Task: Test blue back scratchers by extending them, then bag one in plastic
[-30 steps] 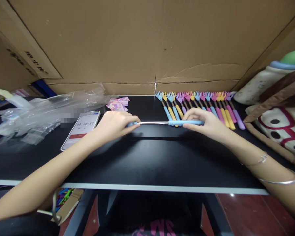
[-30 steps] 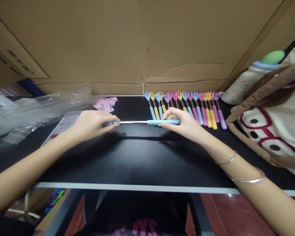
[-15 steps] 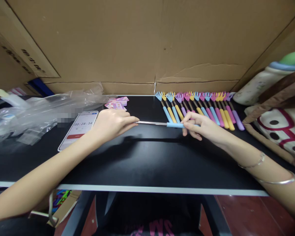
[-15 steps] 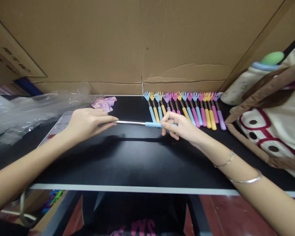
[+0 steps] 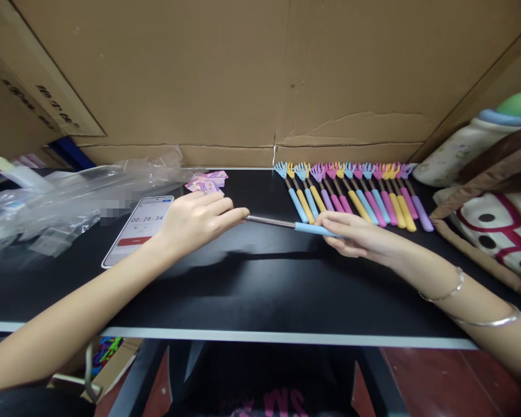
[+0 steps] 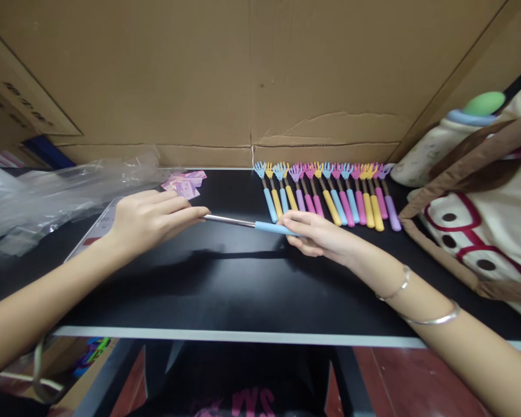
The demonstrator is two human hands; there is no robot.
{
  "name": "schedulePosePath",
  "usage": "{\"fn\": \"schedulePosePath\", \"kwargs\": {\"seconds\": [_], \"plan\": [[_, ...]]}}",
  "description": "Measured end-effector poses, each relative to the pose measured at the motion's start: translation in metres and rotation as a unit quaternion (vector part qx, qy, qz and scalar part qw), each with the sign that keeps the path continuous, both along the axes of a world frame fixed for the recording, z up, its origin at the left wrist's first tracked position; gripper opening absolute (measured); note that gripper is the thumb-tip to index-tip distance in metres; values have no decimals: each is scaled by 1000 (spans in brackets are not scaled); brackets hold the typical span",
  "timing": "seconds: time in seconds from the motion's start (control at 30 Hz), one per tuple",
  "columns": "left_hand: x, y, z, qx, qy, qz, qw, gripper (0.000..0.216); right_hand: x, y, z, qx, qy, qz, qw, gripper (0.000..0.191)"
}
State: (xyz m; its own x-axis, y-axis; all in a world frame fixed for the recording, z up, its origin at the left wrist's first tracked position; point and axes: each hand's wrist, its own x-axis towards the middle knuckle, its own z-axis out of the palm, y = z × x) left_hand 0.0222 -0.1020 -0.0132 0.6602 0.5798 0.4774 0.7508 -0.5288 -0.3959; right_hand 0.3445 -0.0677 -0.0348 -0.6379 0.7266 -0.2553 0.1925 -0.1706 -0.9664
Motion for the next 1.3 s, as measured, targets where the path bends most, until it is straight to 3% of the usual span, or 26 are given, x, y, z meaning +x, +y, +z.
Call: {"fn": "schedulePosePath", "kwargs": {"seconds": [0.2,0.37,0.53,0.73,0.9,1.03,1.3], "plan": [[3,0,-2,-30,-22,-3,999,36,-3,-1,-2,55,-35,-47,997,41],[2,3,-8,-47,-44,-15,998,37,-5,-5,-1,200,-89,-67,973,44],[1,6,-14,-127,-86,-26,988,44,-9,-12,5,395,-125,-84,906,28],[3,5,-12,-240,-100,11,965,41,-8,-18,4,561,-188,-70,803,18],[2,5,-11,-235,-88,17,968,37,-9,-21,3,648,-212,-63,729,17],[2,5,-12,-161,-107,1,981,37,-11,-20,1,636,-197,-80,742,15],[1,3,-12,-22,-87,-28,996,34,-8,-11,-4,513,-99,-68,850,17]]}}
